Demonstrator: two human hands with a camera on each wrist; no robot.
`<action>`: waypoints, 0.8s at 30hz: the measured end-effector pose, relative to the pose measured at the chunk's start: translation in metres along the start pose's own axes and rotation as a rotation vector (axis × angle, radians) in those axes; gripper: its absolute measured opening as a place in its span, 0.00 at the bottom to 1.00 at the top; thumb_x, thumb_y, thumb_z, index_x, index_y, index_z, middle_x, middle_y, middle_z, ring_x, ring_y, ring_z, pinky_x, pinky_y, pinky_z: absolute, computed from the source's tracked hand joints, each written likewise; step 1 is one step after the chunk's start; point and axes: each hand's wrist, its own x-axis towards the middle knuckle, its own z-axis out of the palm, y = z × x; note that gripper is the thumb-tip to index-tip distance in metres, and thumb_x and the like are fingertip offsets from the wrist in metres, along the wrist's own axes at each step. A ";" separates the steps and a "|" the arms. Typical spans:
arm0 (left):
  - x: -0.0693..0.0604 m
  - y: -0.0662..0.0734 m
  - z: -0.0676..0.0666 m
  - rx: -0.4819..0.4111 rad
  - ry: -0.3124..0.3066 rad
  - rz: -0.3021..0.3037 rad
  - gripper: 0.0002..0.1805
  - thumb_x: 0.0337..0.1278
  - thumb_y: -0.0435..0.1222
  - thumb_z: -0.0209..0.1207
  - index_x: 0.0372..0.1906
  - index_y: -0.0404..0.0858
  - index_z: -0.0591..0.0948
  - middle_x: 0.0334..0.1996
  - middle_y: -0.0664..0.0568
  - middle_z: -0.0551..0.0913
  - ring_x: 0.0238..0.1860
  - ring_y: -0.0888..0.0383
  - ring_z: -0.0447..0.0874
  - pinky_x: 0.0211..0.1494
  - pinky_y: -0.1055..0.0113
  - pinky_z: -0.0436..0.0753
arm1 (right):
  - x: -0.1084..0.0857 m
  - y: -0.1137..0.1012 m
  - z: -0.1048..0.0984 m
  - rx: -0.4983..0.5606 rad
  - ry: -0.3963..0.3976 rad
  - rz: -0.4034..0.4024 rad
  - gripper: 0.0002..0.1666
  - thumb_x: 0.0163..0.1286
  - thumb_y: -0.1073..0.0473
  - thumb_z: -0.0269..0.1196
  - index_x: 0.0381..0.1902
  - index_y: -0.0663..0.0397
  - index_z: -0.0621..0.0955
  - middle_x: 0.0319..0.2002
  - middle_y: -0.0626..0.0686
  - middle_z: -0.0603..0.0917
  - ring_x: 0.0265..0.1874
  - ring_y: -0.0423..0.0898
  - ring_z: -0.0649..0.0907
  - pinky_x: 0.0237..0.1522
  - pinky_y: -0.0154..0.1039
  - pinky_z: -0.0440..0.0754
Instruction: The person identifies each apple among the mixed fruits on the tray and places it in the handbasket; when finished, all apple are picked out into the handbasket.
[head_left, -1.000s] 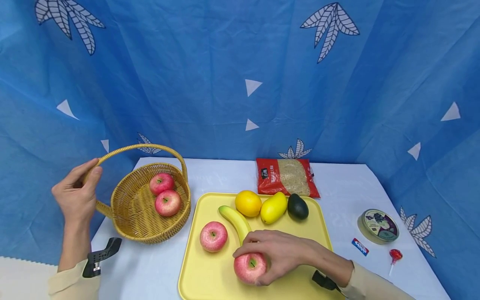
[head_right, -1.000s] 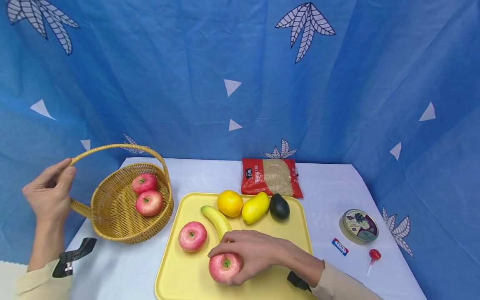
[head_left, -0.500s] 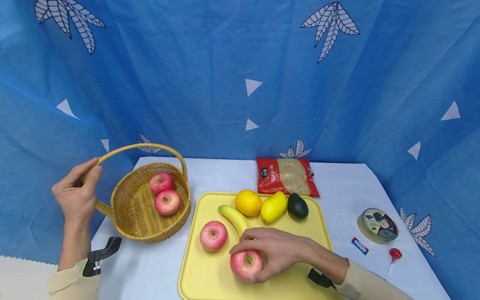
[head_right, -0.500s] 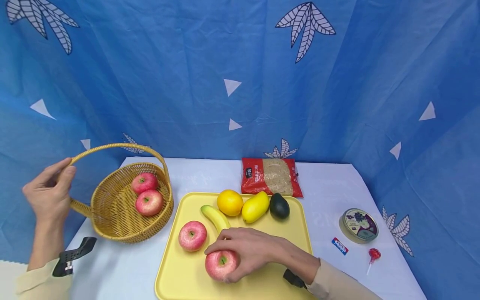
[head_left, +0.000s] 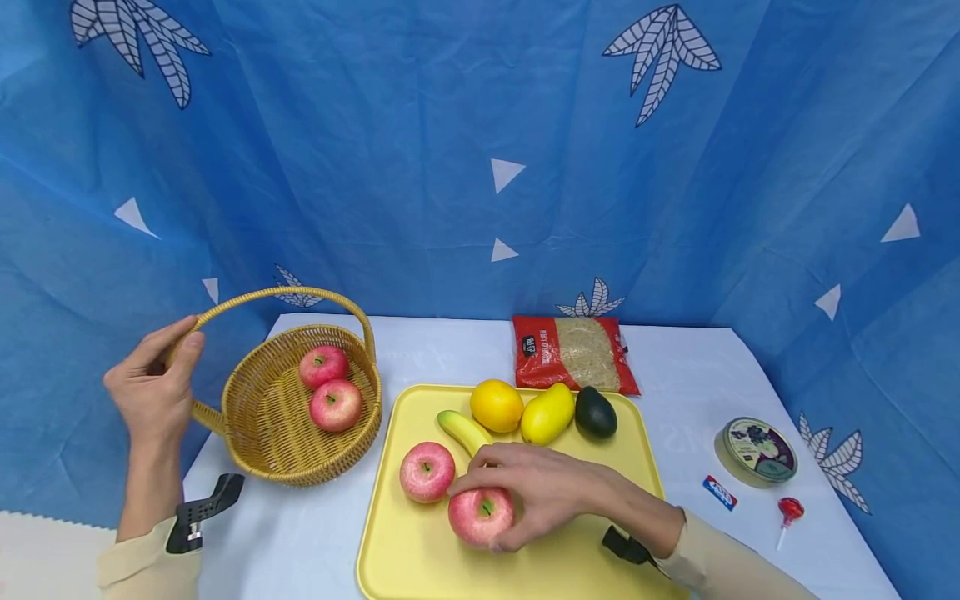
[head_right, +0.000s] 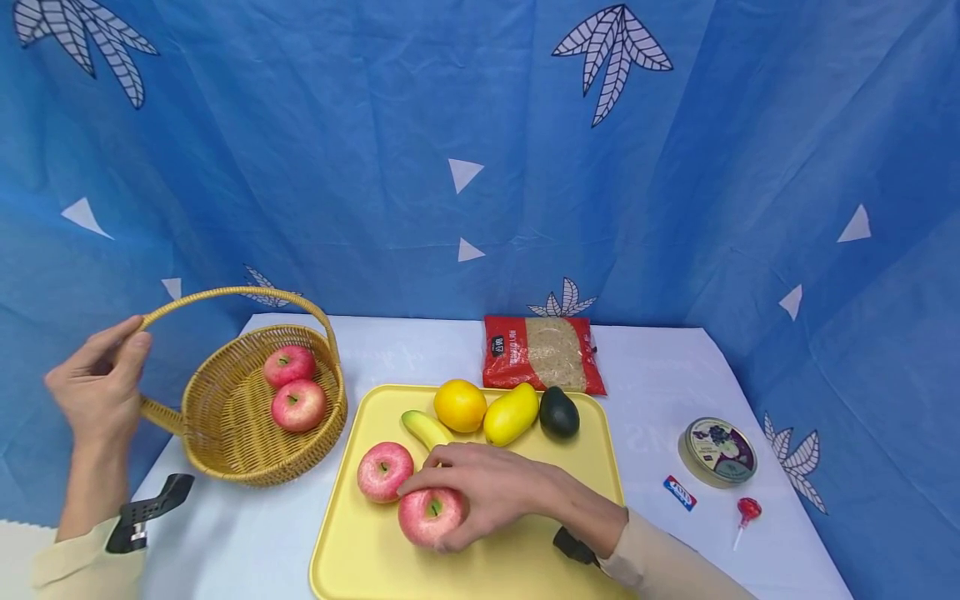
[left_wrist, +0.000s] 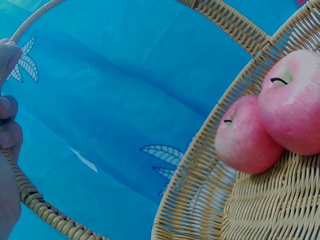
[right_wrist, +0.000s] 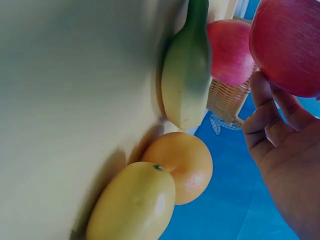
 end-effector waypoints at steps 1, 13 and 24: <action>0.000 0.001 0.001 -0.004 0.002 0.004 0.12 0.57 0.21 0.65 0.46 0.20 0.85 0.42 0.47 0.90 0.33 0.67 0.83 0.34 0.81 0.75 | 0.001 -0.001 -0.001 -0.005 0.002 -0.001 0.40 0.60 0.29 0.65 0.70 0.14 0.68 0.58 0.34 0.74 0.52 0.33 0.74 0.53 0.32 0.76; -0.003 0.008 0.006 -0.075 0.109 0.061 0.11 0.49 0.20 0.69 0.41 0.18 0.85 0.36 0.41 0.90 0.32 0.65 0.85 0.36 0.81 0.79 | 0.021 -0.003 -0.004 -0.031 0.027 -0.020 0.39 0.60 0.28 0.65 0.69 0.13 0.68 0.56 0.33 0.74 0.51 0.32 0.73 0.51 0.30 0.75; -0.005 0.009 0.008 -0.073 0.126 0.075 0.11 0.49 0.20 0.69 0.40 0.18 0.85 0.39 0.43 0.89 0.41 0.60 0.87 0.42 0.80 0.82 | 0.036 -0.007 -0.007 -0.046 0.025 -0.027 0.39 0.59 0.26 0.64 0.69 0.11 0.66 0.57 0.34 0.73 0.51 0.32 0.72 0.48 0.28 0.75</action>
